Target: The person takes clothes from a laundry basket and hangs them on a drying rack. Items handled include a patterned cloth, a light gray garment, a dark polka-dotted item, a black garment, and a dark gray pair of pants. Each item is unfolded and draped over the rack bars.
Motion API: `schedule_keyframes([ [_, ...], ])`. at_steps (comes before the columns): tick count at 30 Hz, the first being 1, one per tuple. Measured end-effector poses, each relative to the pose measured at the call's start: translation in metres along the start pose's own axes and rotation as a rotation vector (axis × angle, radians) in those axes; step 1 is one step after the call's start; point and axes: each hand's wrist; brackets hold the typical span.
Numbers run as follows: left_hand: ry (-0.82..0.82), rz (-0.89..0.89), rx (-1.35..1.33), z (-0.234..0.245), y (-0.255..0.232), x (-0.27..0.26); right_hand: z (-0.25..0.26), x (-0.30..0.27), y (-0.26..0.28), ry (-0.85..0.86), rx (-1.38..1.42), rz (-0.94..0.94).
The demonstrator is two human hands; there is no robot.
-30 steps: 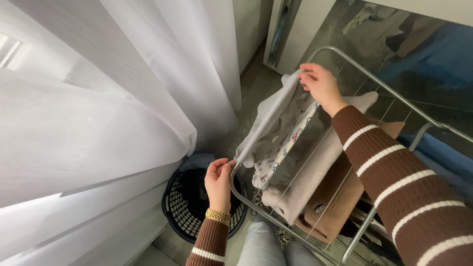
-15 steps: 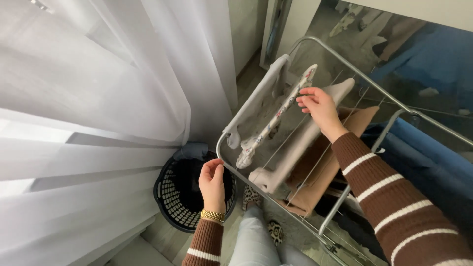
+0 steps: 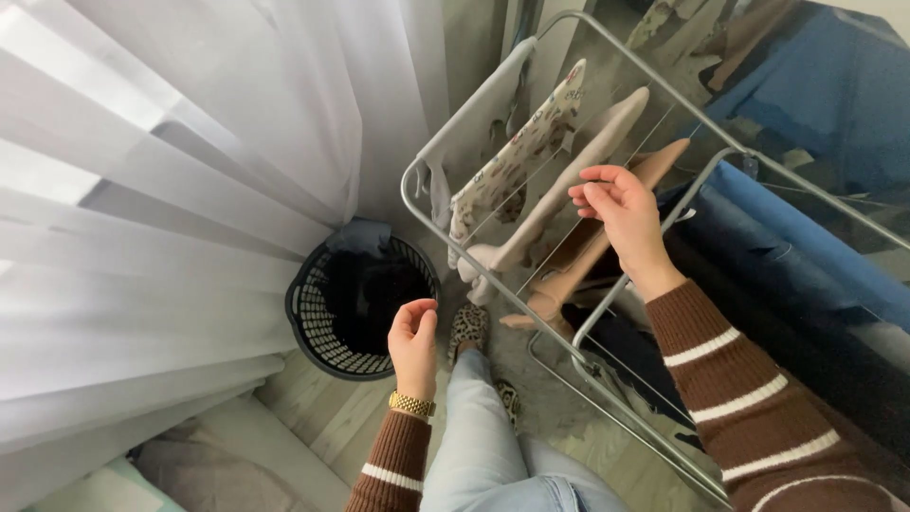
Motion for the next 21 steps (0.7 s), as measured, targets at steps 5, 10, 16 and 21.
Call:
schedule_keyframes([
  [5,0.007,0.03,0.012,0.026,0.027,-0.044,-0.026,-0.047,0.013,0.053,0.06,0.078],
  [10,-0.038,0.118,0.018,0.058,0.056,-0.064,-0.075,-0.072,-0.008,0.16,0.097,0.071],
  [16,-0.121,0.251,0.003,0.09,0.082,-0.069,-0.143,-0.077,-0.048,0.35,0.03,-0.063],
  [21,-0.177,0.397,-0.006,0.113,0.124,-0.076,-0.209,-0.061,-0.1,0.418,-0.058,-0.166],
])
Point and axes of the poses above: each hand's wrist, its own x-axis towards the middle knuckle, its own z-axis out of the back of the hand, y = z × x, and after that the axes turned 2 degrees about -z, right-handed
